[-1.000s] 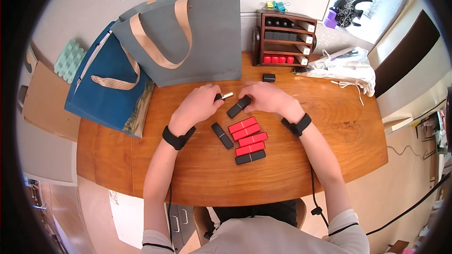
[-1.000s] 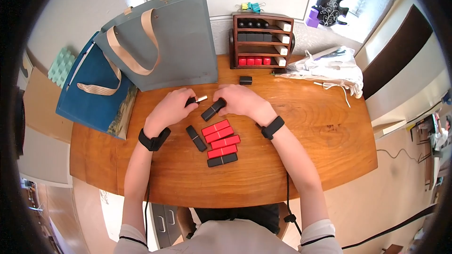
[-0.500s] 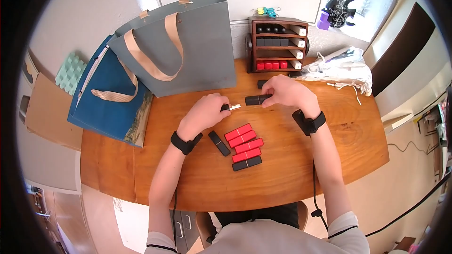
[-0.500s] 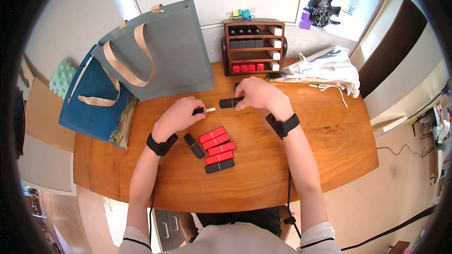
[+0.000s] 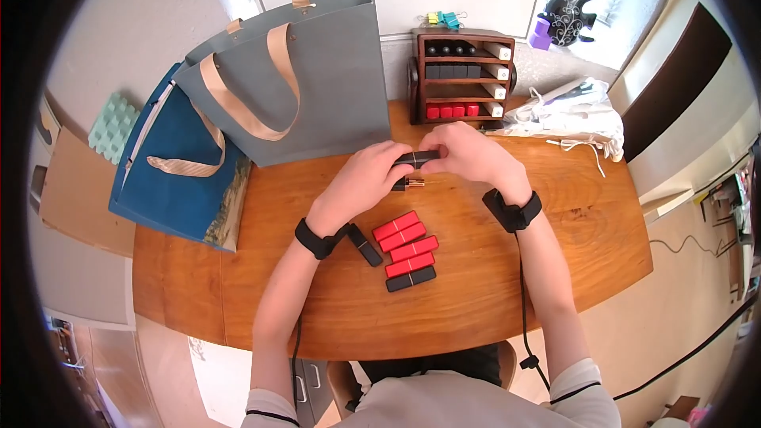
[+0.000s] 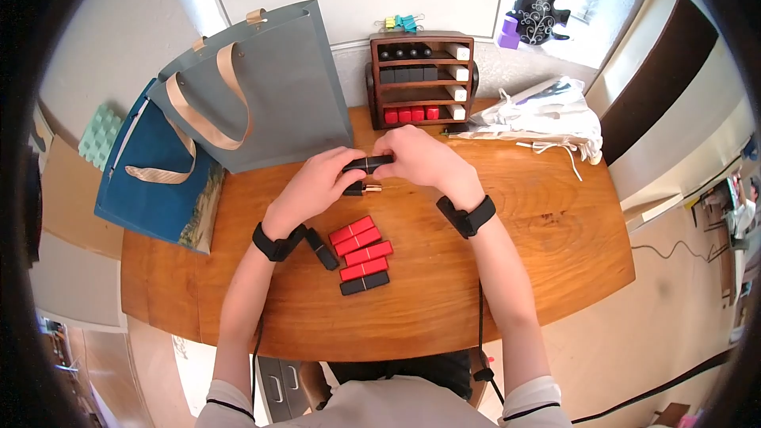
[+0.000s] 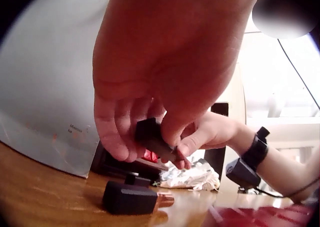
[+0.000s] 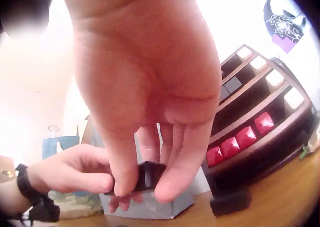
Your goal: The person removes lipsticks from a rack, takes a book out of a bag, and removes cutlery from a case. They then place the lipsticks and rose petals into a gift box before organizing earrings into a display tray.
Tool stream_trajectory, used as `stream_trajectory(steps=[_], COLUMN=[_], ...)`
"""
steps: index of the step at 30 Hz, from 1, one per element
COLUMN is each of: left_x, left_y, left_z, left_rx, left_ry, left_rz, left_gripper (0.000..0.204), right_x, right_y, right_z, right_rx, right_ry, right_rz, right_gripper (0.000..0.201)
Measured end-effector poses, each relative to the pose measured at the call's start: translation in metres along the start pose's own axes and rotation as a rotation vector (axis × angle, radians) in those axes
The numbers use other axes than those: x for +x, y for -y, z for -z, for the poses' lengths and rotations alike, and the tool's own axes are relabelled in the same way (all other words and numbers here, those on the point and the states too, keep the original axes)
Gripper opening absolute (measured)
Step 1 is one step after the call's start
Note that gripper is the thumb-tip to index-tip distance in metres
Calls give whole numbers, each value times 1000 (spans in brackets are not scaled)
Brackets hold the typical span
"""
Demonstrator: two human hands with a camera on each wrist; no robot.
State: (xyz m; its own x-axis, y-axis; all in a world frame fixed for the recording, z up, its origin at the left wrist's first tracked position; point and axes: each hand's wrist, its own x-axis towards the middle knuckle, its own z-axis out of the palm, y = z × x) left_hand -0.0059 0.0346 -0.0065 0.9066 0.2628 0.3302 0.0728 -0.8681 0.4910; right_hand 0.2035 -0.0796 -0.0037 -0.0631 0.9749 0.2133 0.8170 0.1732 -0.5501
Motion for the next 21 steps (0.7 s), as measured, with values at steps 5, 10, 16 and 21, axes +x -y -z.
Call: stream_trajectory(steps=[5, 10, 16, 21], left_x=[-4, -9, -26, -23], left_y=[2, -5, 5, 6], left_z=[4, 3, 30, 23], left_rx=[131, 152, 273, 157], left_ry=[33, 46, -70, -16], left_rz=[-13, 24, 113, 57], left_gripper=[27, 27, 26, 24], right_x=[1, 1, -12, -8], right_y=[8, 17, -6, -9], right_z=[-4, 2, 14, 3], right_rx=[-17, -34, -286, -253], right_ry=[10, 76, -230, -90], right_rz=[-41, -135, -268, -243], right_gripper=[29, 30, 29, 31])
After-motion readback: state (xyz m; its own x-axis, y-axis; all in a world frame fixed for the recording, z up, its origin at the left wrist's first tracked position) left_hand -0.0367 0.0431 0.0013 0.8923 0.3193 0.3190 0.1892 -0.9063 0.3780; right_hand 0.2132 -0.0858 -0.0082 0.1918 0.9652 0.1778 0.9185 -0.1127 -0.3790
